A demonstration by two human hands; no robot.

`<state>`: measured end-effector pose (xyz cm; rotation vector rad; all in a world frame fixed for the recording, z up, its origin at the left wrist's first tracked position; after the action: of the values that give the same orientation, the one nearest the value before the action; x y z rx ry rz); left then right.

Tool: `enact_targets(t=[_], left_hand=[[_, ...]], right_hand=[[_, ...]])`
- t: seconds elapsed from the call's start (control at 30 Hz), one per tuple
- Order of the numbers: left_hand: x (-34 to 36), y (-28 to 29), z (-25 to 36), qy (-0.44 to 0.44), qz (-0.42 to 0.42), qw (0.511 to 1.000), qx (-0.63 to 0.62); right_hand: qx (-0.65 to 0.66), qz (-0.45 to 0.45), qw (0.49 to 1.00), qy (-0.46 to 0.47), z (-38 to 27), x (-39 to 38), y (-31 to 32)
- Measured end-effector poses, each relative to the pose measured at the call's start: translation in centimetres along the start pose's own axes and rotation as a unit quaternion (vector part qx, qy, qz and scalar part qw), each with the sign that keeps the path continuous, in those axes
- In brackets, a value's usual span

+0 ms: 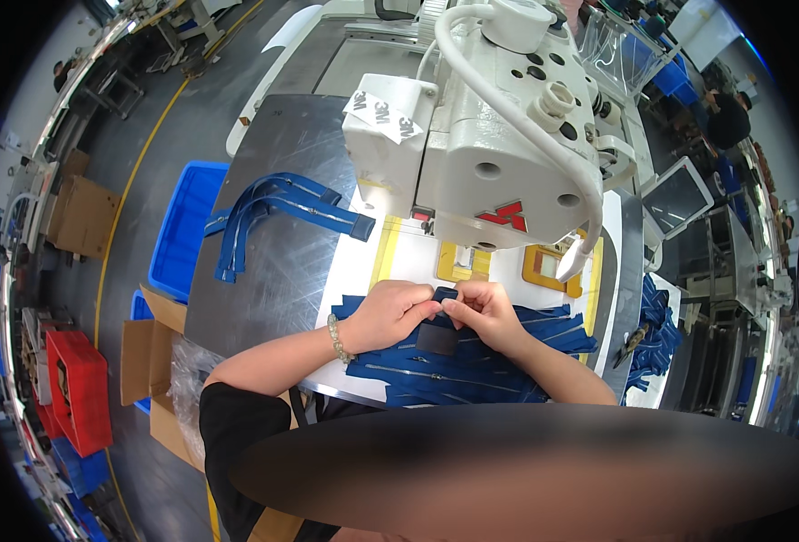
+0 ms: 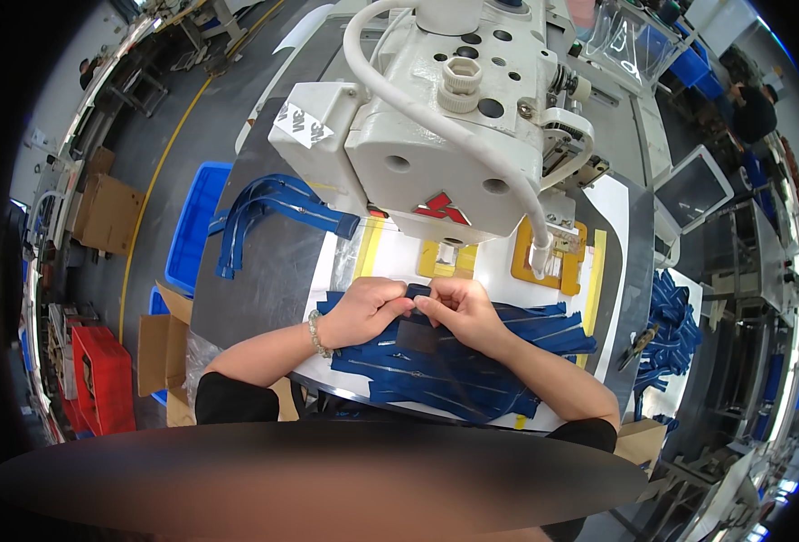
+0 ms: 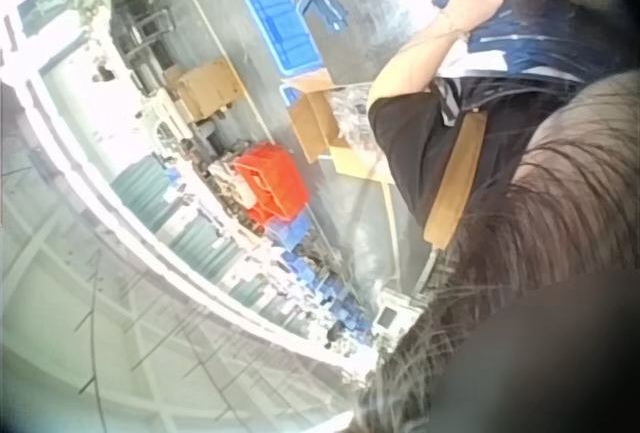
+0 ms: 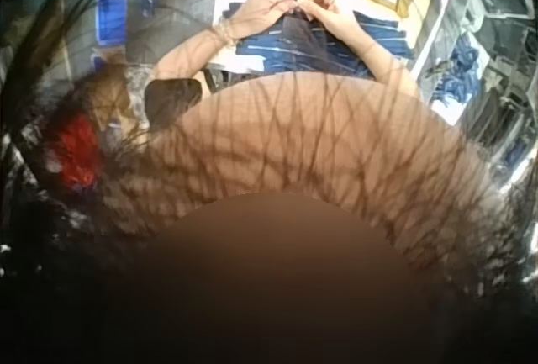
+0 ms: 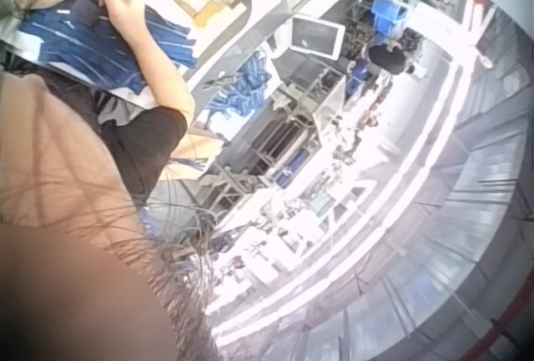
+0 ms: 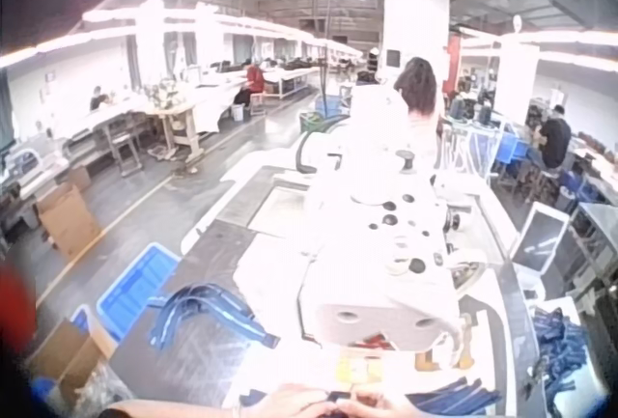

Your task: The recorder is using an industrial sewing machine to attach or reinforce zippers onto blue fabric strips.

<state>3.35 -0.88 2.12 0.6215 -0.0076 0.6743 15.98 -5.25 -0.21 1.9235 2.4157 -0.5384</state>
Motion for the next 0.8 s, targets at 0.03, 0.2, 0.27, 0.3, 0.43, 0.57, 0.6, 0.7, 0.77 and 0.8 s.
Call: enact_targets(t=[0.03, 0.2, 0.27, 0.3, 0.43, 0.57, 0.6, 0.7, 0.77, 0.8], left_hand=[[0.0, 0.0, -0.1, 0.006, -0.006, 1.0, -0.015], [0.0, -0.2, -0.5, 0.04, -0.036, 0.997, -0.056], [0.0, -0.6, -1.1, 0.071, -0.041, 0.993, -0.084], [-0.1, -0.8, -1.3, 0.072, -0.042, 0.993, -0.084], [0.1, -0.2, -1.0, 0.071, -0.01, 0.994, -0.082], [0.2, -0.2, -0.9, 0.084, -0.005, 0.992, -0.091], [0.2, -0.3, -1.0, 0.085, -0.006, 0.992, -0.091], [0.2, -0.1, -0.9, 0.072, 0.019, 0.993, -0.09], [0.1, -0.2, -1.1, 0.091, -0.015, 0.992, -0.084], [0.2, -0.2, -1.0, 0.091, -0.015, 0.992, -0.083]], right_hand=[[-0.017, -0.002, 1.0, -0.006, 0.2, -0.1, 0.0], [-0.005, -0.007, 1.0, 0.002, -0.2, 0.1, -0.2], [-0.006, -0.008, 1.0, 0.002, -0.2, 0.0, -0.2], [-0.034, -0.008, 0.999, -0.011, -0.3, -0.1, -0.4], [-0.079, -0.009, 0.996, -0.029, -0.6, -0.2, -0.6], [-0.065, -0.015, 0.998, -0.017, -0.3, -0.1, -0.6], [-0.091, -0.017, 0.996, -0.015, -0.4, -0.1, -0.7], [-0.102, -0.019, 0.994, -0.016, -0.2, 0.0, -0.8], [-0.087, -0.019, 0.996, -0.018, -0.1, 0.0, -0.8], [-0.078, -0.02, 0.997, -0.018, -0.1, 0.0, -0.8]])
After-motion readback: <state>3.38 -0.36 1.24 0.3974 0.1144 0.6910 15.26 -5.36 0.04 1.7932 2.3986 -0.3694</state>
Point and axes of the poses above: each hand's wrist, its own x-axis towards the middle knuckle, its own y-axis out of the back of the hand, z = x × y, the point moved 7 cm from there along x, towards the middle knuckle, and after that the axes turned 6 degrees about x, right-handed, at the moved point
